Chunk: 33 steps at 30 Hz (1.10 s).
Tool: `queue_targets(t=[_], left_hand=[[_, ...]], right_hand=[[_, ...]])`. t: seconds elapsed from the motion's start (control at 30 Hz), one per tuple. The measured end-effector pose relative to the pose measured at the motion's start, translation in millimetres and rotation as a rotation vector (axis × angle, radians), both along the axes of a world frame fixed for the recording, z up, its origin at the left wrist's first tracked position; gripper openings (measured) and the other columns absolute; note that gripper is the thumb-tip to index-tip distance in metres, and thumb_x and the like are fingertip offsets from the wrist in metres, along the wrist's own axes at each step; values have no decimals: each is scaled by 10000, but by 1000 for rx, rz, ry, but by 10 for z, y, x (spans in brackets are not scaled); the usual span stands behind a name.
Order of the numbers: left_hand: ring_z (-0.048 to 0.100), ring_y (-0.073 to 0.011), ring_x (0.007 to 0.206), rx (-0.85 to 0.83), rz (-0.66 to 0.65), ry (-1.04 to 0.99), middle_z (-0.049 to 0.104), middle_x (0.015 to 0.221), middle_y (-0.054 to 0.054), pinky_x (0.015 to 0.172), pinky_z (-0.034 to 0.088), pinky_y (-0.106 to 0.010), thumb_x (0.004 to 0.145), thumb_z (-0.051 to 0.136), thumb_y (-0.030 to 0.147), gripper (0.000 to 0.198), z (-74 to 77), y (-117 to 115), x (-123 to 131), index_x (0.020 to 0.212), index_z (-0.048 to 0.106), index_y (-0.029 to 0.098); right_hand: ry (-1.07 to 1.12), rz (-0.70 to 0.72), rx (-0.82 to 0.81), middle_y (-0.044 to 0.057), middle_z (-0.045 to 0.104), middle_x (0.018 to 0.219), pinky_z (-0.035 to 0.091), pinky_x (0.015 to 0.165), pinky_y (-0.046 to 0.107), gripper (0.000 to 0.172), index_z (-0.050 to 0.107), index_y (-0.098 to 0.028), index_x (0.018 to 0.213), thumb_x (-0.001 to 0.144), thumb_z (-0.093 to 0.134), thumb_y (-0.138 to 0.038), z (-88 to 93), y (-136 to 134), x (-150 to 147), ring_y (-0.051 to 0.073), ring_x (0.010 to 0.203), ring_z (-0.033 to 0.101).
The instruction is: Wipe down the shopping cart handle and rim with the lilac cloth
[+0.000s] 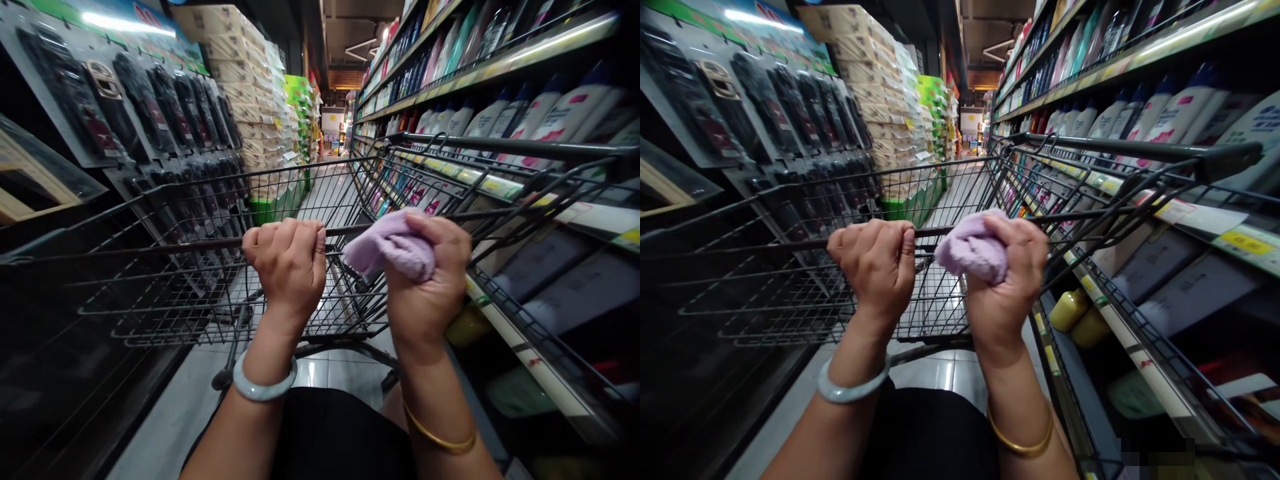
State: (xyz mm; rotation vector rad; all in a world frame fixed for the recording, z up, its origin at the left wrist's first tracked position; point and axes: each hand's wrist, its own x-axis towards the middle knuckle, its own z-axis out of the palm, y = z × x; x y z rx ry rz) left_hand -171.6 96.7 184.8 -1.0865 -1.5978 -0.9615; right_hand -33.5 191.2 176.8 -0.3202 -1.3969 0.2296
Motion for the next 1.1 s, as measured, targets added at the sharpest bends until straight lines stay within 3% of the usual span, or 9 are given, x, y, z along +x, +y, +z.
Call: queue_targets(t=[0.17,0.23,0.33,0.43,0.6,0.67,0.9,0.97,1.1], left_hand=[[563,-266,914,11,0,-21,698,834,-33,958,299,-461,1102,526,373,263,1,6,-2,935,703,273],[551,-268,910,2,-14,-27,701,855,-39,962,297,-464,1100,516,369,264,2,4,0,948,707,270],[539,-269,895,7,-17,-12,705,869,-40,960,296,-462,1108,487,367,283,4,2,2,963,707,266],[543,-266,895,12,-5,5,705,867,-35,955,298,-459,1113,483,365,286,5,2,1,961,702,260],[545,-275,916,5,2,-4,699,865,-39,960,297,-464,1111,484,380,292,-1,2,-3,967,711,264],[544,-273,909,7,0,-3,700,865,-39,960,294,-462,1107,493,376,284,-3,1,-4,961,709,262],[545,-266,906,10,-18,-6,692,863,-33,957,294,-458,1114,477,389,305,-6,7,-14,973,716,263],[545,-266,903,15,-16,-5,695,867,-31,957,291,-460,1111,488,385,291,-6,9,-18,970,712,263],[543,-264,899,21,-8,7,693,856,-31,951,290,-456,1105,509,370,268,-2,13,-20,959,703,258]], right_hand=[[-397,182,118,59,720,1258,598,1060,467,340,768,-328,1242,918,759,-227,-5,-160,-32,257,1179,691],[-298,168,75,66,721,1228,589,1054,474,315,779,-316,1228,919,789,-259,7,-57,49,267,1169,693],[-59,38,-34,70,718,1171,556,1069,498,281,789,-292,1201,922,809,-321,18,193,199,287,1157,693],[42,-77,-70,78,717,1147,551,1053,497,284,796,-276,1187,907,815,-317,14,302,251,292,1131,688],[-269,105,58,69,737,1156,580,1016,460,303,795,-282,1178,876,805,-298,26,83,142,269,1123,699],[-301,118,81,65,747,1163,576,1030,451,301,796,-286,1189,888,793,-291,32,83,160,262,1133,700],[68,-220,-77,63,744,1144,547,1028,475,365,792,-234,1218,903,836,-413,-31,584,458,265,1110,709],[42,-180,-50,75,740,1130,553,1011,455,355,790,-207,1205,903,842,-387,-30,490,392,253,1095,706],[-222,44,99,81,710,1175,583,997,427,300,772,-221,1219,937,781,-325,2,9,90,242,1134,686]])
